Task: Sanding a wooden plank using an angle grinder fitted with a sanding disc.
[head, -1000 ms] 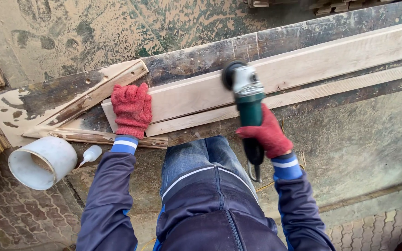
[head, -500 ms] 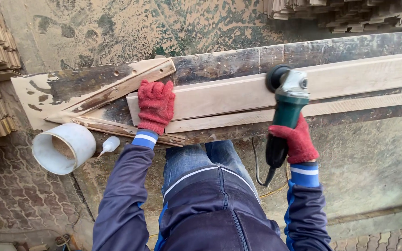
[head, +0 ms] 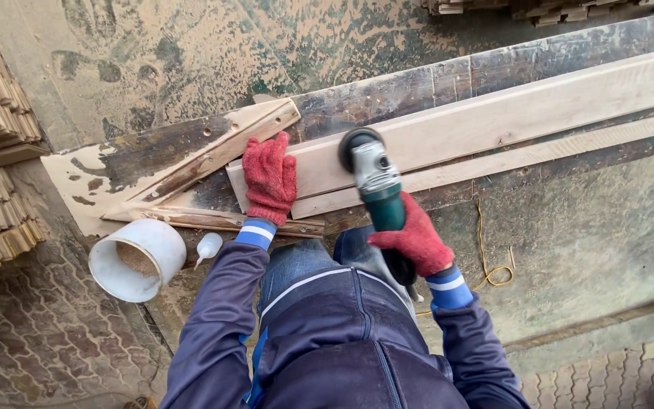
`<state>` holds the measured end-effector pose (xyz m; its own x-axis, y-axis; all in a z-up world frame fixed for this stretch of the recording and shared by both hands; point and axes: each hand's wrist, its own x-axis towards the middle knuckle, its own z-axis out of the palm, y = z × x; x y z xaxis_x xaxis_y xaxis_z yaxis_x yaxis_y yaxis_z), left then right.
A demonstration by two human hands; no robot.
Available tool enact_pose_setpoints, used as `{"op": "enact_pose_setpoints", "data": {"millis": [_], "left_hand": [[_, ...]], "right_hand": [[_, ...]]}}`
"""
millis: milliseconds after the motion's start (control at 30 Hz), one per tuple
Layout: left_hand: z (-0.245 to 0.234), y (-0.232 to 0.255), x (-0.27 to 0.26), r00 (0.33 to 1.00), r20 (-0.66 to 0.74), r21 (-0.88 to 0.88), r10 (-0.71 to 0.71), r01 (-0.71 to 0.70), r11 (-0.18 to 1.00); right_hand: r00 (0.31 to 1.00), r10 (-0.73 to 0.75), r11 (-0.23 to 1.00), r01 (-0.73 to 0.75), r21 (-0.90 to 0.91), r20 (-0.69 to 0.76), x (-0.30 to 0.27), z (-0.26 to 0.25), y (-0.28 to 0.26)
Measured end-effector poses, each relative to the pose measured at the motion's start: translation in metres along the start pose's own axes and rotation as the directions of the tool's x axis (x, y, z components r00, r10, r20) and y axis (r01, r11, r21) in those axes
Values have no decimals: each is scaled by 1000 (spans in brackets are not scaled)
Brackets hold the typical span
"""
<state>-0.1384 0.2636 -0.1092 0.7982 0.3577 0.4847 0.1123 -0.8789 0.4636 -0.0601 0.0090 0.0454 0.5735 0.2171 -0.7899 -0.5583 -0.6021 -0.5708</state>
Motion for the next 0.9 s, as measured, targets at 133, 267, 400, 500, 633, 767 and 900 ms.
{"op": "enact_pose_setpoints", "data": {"millis": [133,267,400,500,633,767,900], "left_hand": [[3,-2,-2,1000,-20,-1,-3,3,1000],[2,-1,-1,1000,-15,-22,-8,7,1000],[0,0,1,1000,-15,-39,-13,13,999],[0,1,0,1000,-11,-52,-14,14,999],[3,-3,-3,1000,-3,-41,-1,1,999],[1,0,0,1000,-5,-59,-1,0,998],[4,-2,-2,1000,-11,-47,10,-10,999]], "right_hand": [[982,21,995,-3,98,-189,4,-48,7],[939,26,954,79,290,-342,12,-82,20],[952,-13,967,90,240,-305,18,-67,21],[982,-33,972,76,223,-188,11,-39,15],[998,-22,989,30,146,-57,9,-5,19],[995,21,987,-5,-158,100,12,5,28],[999,42,999,-42,-13,19,-1,-8,19]]}}
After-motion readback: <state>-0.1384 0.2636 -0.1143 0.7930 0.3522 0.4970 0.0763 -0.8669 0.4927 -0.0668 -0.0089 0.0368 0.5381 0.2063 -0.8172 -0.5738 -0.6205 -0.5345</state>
